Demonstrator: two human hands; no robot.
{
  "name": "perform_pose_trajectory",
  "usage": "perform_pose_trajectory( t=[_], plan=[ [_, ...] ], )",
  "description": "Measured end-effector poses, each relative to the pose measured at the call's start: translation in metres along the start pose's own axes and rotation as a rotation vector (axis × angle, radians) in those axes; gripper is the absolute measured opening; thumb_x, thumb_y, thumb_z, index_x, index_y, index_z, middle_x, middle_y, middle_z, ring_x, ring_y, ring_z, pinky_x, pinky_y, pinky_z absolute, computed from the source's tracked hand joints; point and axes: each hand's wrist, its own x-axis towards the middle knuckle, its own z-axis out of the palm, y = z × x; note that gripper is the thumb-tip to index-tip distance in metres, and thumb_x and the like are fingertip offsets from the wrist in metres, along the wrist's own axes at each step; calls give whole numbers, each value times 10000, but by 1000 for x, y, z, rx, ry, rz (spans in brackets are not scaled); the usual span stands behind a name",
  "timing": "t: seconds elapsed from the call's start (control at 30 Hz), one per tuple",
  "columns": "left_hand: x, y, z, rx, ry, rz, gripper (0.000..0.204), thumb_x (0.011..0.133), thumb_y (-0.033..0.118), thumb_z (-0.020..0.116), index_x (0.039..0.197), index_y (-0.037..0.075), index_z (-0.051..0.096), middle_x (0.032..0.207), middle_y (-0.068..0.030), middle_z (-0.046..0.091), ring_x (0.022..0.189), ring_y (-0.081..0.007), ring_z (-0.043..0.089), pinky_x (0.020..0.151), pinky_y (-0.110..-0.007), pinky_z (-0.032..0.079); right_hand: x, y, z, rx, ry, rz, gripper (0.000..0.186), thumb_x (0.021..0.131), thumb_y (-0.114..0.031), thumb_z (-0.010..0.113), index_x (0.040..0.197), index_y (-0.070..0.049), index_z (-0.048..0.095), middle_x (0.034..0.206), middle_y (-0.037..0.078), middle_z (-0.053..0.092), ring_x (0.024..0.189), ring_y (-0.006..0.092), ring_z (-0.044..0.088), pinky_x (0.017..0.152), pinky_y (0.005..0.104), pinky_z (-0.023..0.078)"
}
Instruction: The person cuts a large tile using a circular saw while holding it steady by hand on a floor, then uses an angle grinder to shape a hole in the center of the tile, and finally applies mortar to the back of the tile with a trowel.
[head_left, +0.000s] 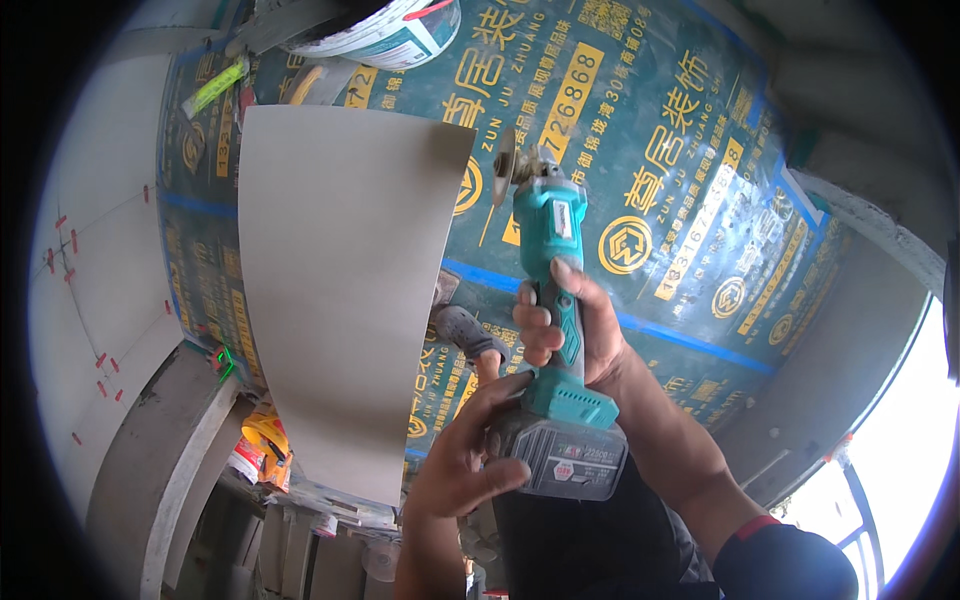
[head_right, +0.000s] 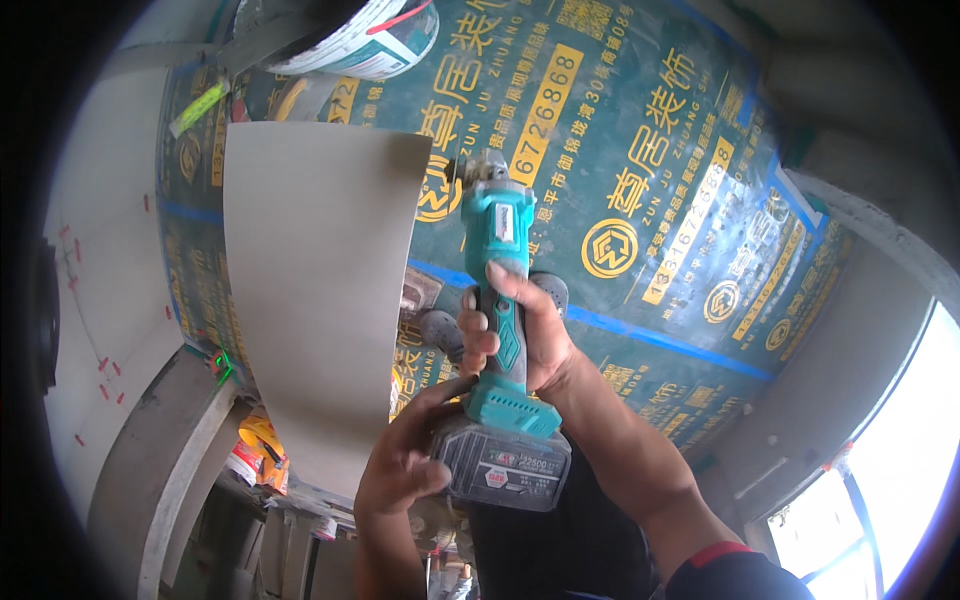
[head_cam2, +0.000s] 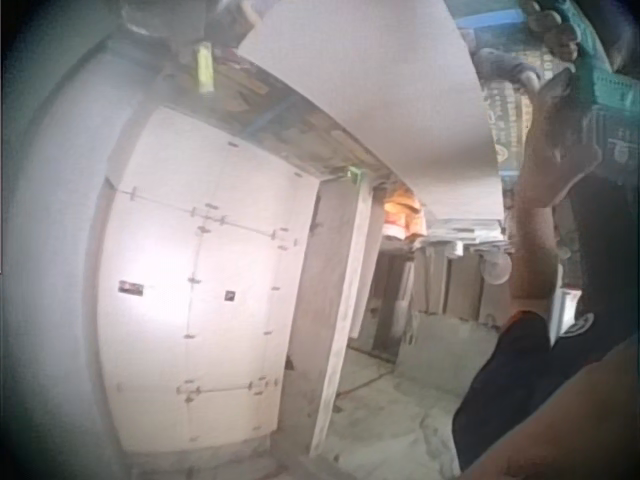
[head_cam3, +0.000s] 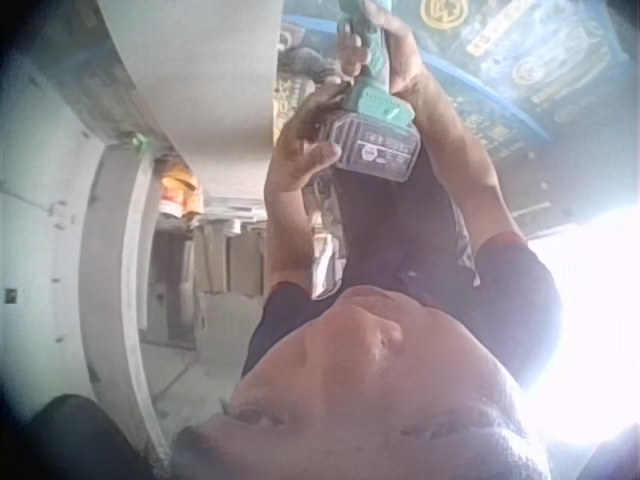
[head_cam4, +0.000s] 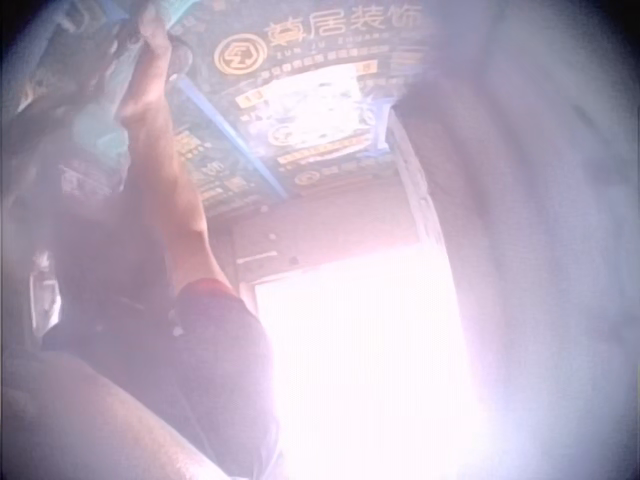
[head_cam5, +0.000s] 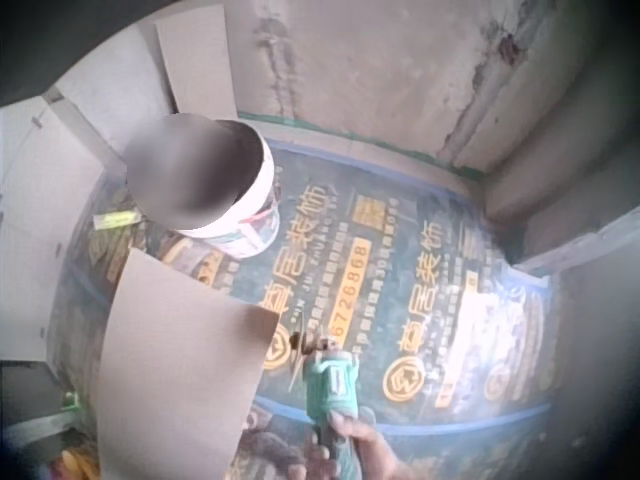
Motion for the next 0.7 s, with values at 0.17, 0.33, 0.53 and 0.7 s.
perform_pose_trajectory(
  t=[0.17,0.33,0.53,0.7],
  plan=[
    [-14,22,14,234,128,208,838,732,244,849,1409,-7,422,1446,-207,423,1473,-316,216,1178,-447,178,16,3,26,165,-92,27,425,861,-469,696,929,-62,592,752,3,541,577,112,554,570,326,508],
    [-10,26,-2,267,171,286,733,745,273,816,1337,-5,484,1346,-198,522,1358,-348,411,1173,-469,170,30,6,26,116,-69,-75,458,879,-434,691,933,-1,551,749,34,537,575,119,541,554,270,498],
    [-18,26,-28,283,171,303,677,738,255,796,1300,3,514,1309,-188,556,1251,-326,512,1099,-452,265,45,18,24,139,-73,-85,455,892,-429,676,953,3,545,764,37,535,583,125,541,591,300,506],
    [-33,28,-39,264,174,296,645,739,242,788,1277,1,527,1292,-182,569,1219,-314,545,1122,-466,239,47,40,19,108,-84,-120,453,897,-412,672,963,19,550,774,41,539,595,128,558,606,288,510]
  ],
)
